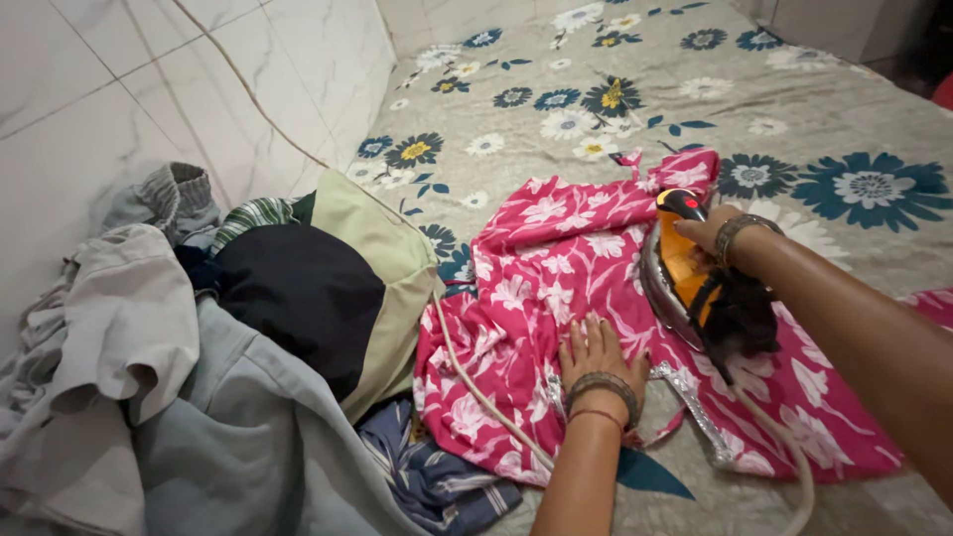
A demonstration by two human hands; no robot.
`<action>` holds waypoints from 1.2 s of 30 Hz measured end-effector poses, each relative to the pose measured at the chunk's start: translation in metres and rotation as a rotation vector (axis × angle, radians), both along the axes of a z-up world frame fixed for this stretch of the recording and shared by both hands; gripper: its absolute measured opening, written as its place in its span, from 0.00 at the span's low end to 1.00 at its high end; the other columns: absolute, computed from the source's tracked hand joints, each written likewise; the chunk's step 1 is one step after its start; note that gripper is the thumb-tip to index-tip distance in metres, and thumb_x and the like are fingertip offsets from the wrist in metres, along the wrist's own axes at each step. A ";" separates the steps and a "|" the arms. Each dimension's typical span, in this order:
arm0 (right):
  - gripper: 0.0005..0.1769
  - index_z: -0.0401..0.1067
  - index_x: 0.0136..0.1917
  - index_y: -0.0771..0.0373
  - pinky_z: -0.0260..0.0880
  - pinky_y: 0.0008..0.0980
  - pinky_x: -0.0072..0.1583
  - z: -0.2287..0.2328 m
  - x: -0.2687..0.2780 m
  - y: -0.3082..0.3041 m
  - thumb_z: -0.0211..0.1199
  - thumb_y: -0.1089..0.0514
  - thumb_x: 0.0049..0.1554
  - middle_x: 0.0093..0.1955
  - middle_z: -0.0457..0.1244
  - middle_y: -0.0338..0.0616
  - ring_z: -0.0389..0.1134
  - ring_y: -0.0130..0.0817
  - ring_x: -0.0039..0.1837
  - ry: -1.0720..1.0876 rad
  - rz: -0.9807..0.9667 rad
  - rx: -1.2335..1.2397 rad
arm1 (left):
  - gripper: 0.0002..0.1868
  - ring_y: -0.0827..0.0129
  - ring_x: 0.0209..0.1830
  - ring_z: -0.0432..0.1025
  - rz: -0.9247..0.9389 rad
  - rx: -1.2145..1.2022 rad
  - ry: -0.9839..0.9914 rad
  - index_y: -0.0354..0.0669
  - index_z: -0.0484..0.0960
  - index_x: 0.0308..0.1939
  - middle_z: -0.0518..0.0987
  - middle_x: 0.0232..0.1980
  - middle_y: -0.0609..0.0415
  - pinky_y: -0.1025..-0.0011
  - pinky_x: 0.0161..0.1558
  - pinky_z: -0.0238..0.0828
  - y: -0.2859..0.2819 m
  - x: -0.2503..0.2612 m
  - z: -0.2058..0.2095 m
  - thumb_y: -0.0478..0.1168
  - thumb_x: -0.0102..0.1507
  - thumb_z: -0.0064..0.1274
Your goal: The person irons a pink floral dress laid out on a bed. They repeatedly smooth the fabric with their hands and move the iron across different sections of the dress, adjusting its position multiple times.
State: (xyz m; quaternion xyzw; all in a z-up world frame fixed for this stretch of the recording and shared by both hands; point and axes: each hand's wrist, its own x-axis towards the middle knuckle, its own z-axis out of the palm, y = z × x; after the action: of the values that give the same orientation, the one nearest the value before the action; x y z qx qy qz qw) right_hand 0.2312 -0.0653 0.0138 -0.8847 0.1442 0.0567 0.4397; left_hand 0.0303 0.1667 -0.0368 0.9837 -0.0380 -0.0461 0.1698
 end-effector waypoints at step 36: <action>0.23 0.75 0.46 0.66 0.72 0.46 0.41 0.001 0.050 -0.019 0.61 0.42 0.58 0.35 0.71 0.54 0.72 0.46 0.35 -0.018 -0.006 -0.185 | 0.46 0.55 0.86 0.24 -0.011 0.032 0.130 0.41 0.37 0.81 0.33 0.86 0.51 0.54 0.79 0.22 0.000 -0.011 0.036 0.61 0.69 0.35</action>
State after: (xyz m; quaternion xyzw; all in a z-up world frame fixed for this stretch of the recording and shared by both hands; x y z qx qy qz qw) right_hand 0.2816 -0.0847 0.0149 -0.9216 0.1474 0.0339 0.3574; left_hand 0.0195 0.1667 -0.0009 0.9810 -0.0316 -0.1113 0.1559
